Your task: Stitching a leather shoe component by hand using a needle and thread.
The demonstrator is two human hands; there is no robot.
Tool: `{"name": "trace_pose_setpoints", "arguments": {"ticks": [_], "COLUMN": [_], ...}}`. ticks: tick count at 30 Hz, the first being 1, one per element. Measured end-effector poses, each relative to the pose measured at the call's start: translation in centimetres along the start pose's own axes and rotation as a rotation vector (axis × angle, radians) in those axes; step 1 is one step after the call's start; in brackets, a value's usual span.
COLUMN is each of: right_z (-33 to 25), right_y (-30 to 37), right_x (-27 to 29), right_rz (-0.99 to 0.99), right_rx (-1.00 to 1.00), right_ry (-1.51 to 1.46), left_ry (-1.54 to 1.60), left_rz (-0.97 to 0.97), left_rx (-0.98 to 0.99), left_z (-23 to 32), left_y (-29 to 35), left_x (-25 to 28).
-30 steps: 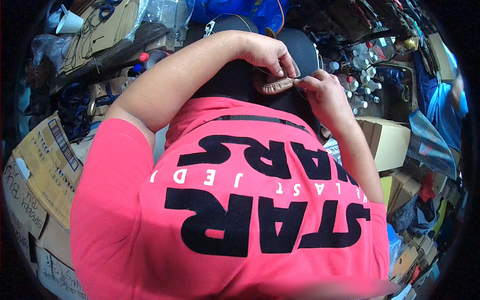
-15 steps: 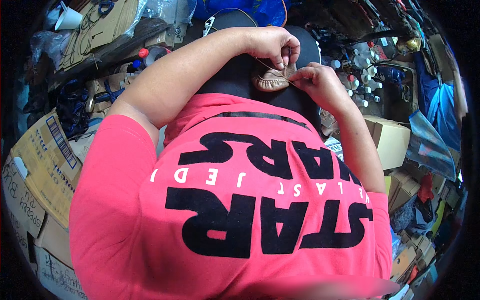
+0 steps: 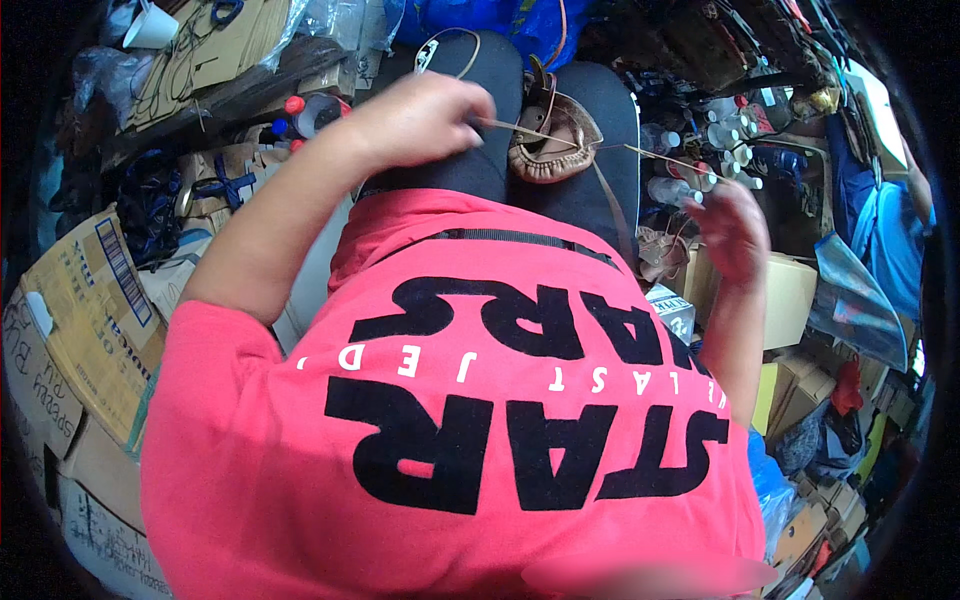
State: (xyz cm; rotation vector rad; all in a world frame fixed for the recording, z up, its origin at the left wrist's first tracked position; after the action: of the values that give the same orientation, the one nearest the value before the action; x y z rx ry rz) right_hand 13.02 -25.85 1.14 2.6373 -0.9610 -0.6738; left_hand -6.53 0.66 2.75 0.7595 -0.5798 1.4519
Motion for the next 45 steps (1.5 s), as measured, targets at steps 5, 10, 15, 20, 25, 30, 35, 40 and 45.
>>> {"name": "trace_pose_setpoints", "arguments": {"ticks": [5, 10, 15, 20, 25, 30, 35, 40, 45], "right_z": [-5.9, -0.5, 1.3, 0.2, 2.2, 5.4, -2.5, -3.5, 1.4], "right_y": [4.3, 3.9, 3.9, 6.3, 6.9, 7.4, 3.6, -4.1, -7.9], "right_x": [3.0, 5.0, 1.8, 0.8, 2.4, 7.7, 7.2, -8.2, -15.1], "right_rz": [-0.230, 0.215, 0.235, 0.168, 0.249, 0.199, 0.438, -0.140, -0.442], "right_rx": [0.240, -0.078, -0.074, 0.194, 0.193, -0.225, 0.172, 0.135, -0.033], "right_ry": [-0.460, 0.748, 1.265, 1.660, 1.684, 0.060, 0.638, 0.734, 1.102], "left_ry": [0.535, 1.840, 1.912, 1.787, 1.694, 0.692, 0.390, -0.212, 0.357], "left_rz": [0.593, 0.508, 0.435, 0.416, 0.560, 0.075, 0.319, 0.329, 0.083], "left_rx": [0.078, -0.016, -0.001, 0.207, 0.377, 0.473, 0.389, 0.246, 0.490], "left_z": [-6.3, -1.4, -2.8, -6.9, -9.2, -11.0, -15.0, -10.9, -13.0], "left_y": [1.6, -2.2, -2.7, -1.3, -1.1, 3.5, 9.3, 7.5, 11.9], "left_x": [5.9, 2.4, 2.2, 2.2, 1.5, 3.8, 7.7, 9.3, 9.8]}}
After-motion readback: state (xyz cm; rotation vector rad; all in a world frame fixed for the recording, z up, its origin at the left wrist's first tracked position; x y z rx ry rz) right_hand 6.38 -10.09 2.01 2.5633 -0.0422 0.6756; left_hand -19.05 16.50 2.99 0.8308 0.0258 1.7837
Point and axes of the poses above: each hand's wrist, its own y-axis away from the middle knuckle, its own x-axis out of the back of the hand, z = x × y, the point moved 9 cm from there along -y, towards the middle knuckle, and after that the axes turned 5 degrees about -x, right-handed, at the moved point
